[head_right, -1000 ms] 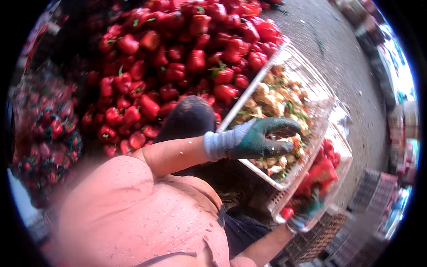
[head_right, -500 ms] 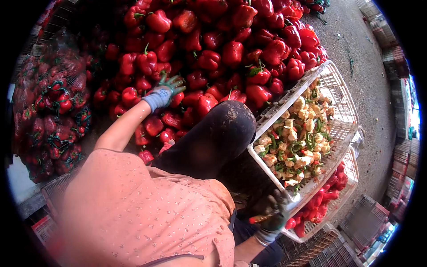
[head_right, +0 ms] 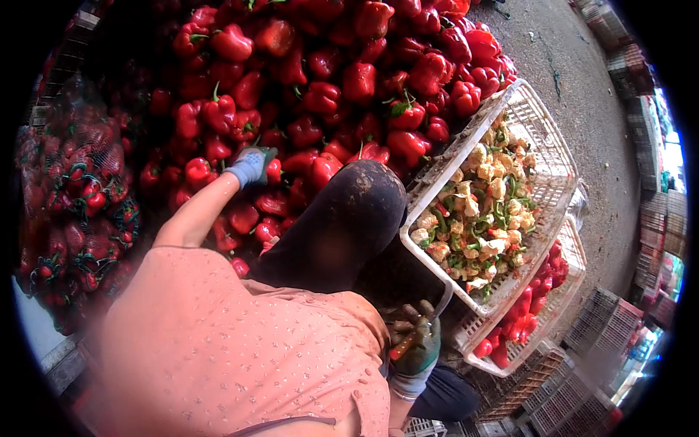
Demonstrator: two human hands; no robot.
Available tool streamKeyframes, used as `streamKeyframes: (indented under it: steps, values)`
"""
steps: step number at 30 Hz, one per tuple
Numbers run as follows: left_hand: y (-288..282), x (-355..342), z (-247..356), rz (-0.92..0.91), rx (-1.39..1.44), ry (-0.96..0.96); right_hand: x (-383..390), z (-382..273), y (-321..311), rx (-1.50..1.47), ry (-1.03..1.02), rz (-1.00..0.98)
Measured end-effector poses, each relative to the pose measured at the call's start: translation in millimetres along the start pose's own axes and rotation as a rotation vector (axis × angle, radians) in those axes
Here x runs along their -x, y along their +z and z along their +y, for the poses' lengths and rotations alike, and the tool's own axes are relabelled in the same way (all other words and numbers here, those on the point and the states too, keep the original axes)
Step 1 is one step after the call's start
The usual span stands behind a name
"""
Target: The person sits on the ground and uses a knife to cut the stems and cores out of red bell peppers. They place the removed cores into a white basket and the cleaned peppers into another basket.
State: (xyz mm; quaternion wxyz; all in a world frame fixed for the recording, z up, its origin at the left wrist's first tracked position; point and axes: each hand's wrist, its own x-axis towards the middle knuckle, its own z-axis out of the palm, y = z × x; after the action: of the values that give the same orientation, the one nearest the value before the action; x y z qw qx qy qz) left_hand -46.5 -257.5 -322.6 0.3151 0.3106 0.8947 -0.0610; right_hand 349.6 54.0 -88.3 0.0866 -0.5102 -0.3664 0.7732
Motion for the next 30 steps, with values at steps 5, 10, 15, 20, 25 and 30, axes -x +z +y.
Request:
streamKeyframes:
  steps: [5, 10, 15, 20, 25, 30]
  values:
    - [-23.2, 40.9, 5.7, 0.239, 0.831, -0.101, -7.6, -46.7, 48.1, 0.282, -0.142, -0.089]
    - [-138.1, 81.9, 54.9, 0.657, 1.424, 0.344, -8.8, -73.6, 126.0, 0.401, -0.313, -0.308]
    - [-234.0, 90.0, 126.8, 0.846, 1.34, 0.619, -4.0, -92.4, 185.7, 0.488, -0.491, -0.542]
    - [-274.4, 93.4, 201.7, 0.941, 1.235, 0.814, -8.5, -113.7, 185.6, 0.721, -0.885, -0.475]
    - [-281.5, 83.6, 252.7, 0.928, 1.202, 0.97, 6.6, -135.4, 159.6, 0.373, -0.557, -0.514]
    - [-280.9, 78.6, 295.6, 0.843, 1.291, 0.997, 5.5, -135.9, 128.0, 0.265, -0.528, -0.408]
